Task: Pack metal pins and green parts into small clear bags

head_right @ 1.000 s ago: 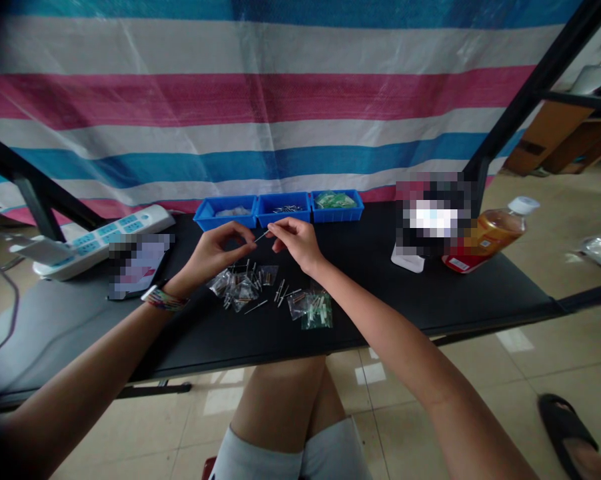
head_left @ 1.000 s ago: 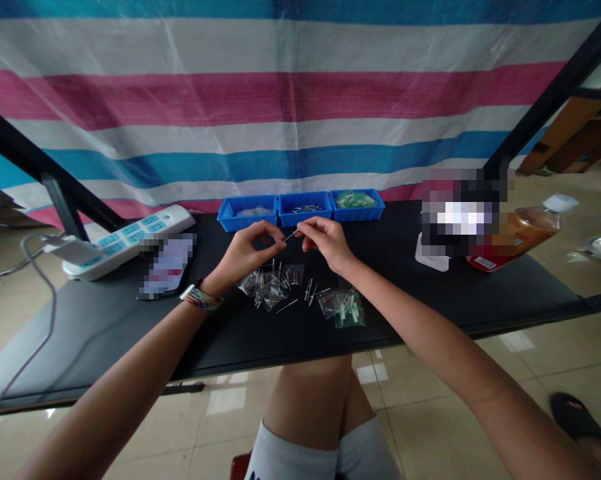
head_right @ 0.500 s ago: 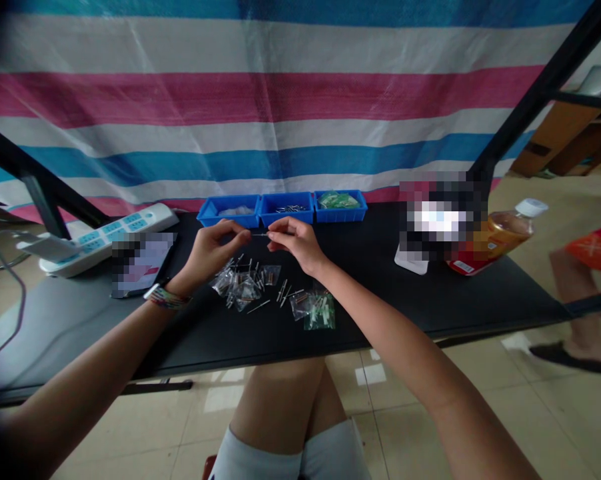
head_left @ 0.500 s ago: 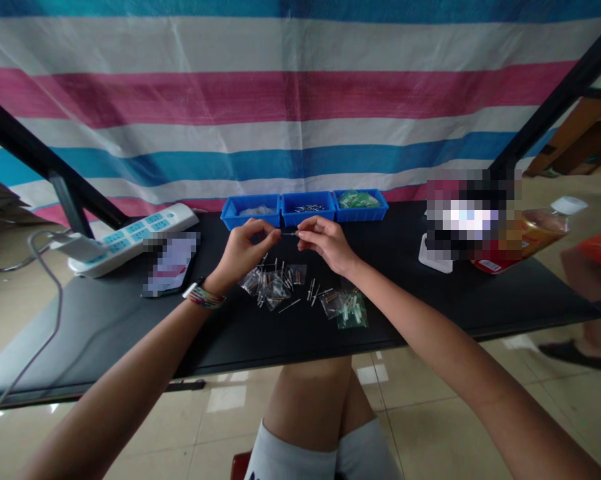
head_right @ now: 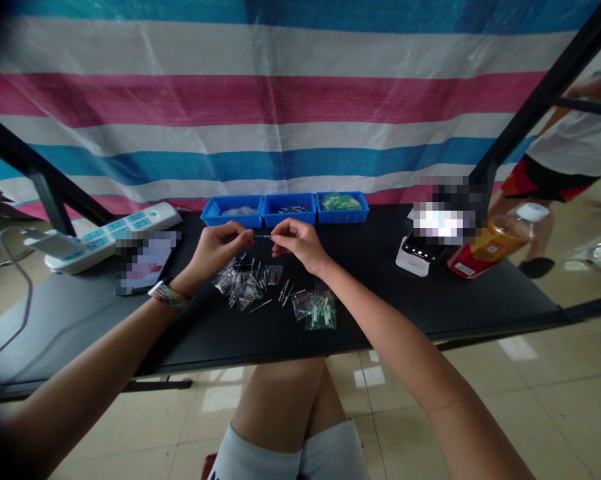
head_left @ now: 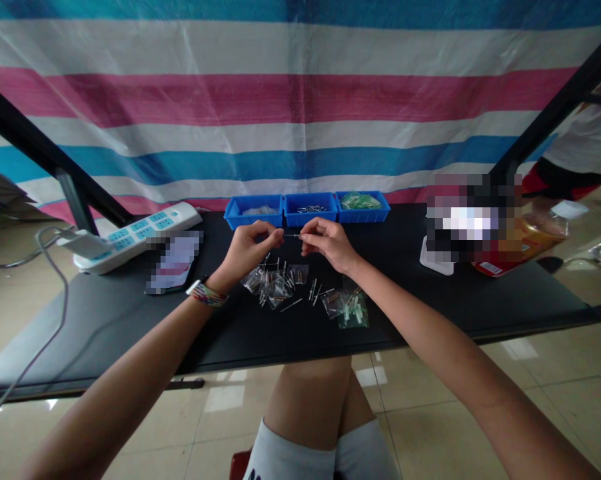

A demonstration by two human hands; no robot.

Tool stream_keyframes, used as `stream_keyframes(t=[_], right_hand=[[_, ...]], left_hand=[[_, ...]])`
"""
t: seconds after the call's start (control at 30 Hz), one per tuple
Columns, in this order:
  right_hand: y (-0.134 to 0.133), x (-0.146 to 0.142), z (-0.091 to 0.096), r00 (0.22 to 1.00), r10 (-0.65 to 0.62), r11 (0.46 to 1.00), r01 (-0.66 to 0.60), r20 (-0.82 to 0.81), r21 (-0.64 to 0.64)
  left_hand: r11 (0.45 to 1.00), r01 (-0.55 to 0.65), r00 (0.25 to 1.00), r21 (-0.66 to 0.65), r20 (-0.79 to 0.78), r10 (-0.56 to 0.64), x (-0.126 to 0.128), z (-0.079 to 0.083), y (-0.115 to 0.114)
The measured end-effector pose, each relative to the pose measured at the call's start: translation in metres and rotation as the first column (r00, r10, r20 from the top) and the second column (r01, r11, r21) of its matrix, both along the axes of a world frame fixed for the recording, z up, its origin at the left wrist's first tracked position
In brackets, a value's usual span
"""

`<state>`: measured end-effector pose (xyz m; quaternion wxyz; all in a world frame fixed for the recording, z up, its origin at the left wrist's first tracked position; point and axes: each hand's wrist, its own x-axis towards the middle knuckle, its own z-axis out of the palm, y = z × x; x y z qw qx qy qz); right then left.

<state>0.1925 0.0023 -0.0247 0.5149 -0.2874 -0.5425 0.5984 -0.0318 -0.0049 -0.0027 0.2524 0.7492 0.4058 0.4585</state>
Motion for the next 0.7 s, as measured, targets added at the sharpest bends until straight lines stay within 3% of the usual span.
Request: stream_keyframes(t=[0.17,0.23,0.3,0.4,0.47,0.57,0.7], right_hand=[[0.005,0.002,0.0,0.998,-0.055,0.998,0.055,-0.001,0.027],[0.01,0.004,-0.001,0.993,-0.122,0.992,0.122,-0.008,0.044],[0.017,0.008,-0.003,0.976,-0.218,0.974,0.218,-0.007,0.061],[0.031,0.015,-0.008,0.914,-0.405,0.911,0.403,0.004,0.086],[0.04,0.021,-0.011,0.842,-0.539,0.838,0.533,0.026,0.116],[0.051,0.032,-0.014,0.745,-0.662,0.746,0.642,0.085,0.18],[0.053,0.041,-0.013,0.697,-0.679,0.731,0.614,0.229,0.297]], left_hand=[[0.998,0.056,0.994,-0.042,-0.097,-0.06,-0.004,0.006,-0.001],[0.998,0.05,0.968,-0.028,-0.246,-0.056,-0.005,0.008,-0.002],[0.998,-0.031,0.888,0.055,-0.456,0.053,-0.005,0.009,-0.004],[0.973,-0.168,0.688,0.16,-0.688,0.232,-0.004,0.007,-0.005],[0.97,-0.193,0.61,0.148,-0.756,0.237,-0.003,0.007,-0.006],[0.979,-0.166,0.582,0.122,-0.789,0.197,-0.002,0.011,-0.009],[0.988,-0.117,0.568,0.096,-0.81,0.146,-0.002,0.017,-0.012]])
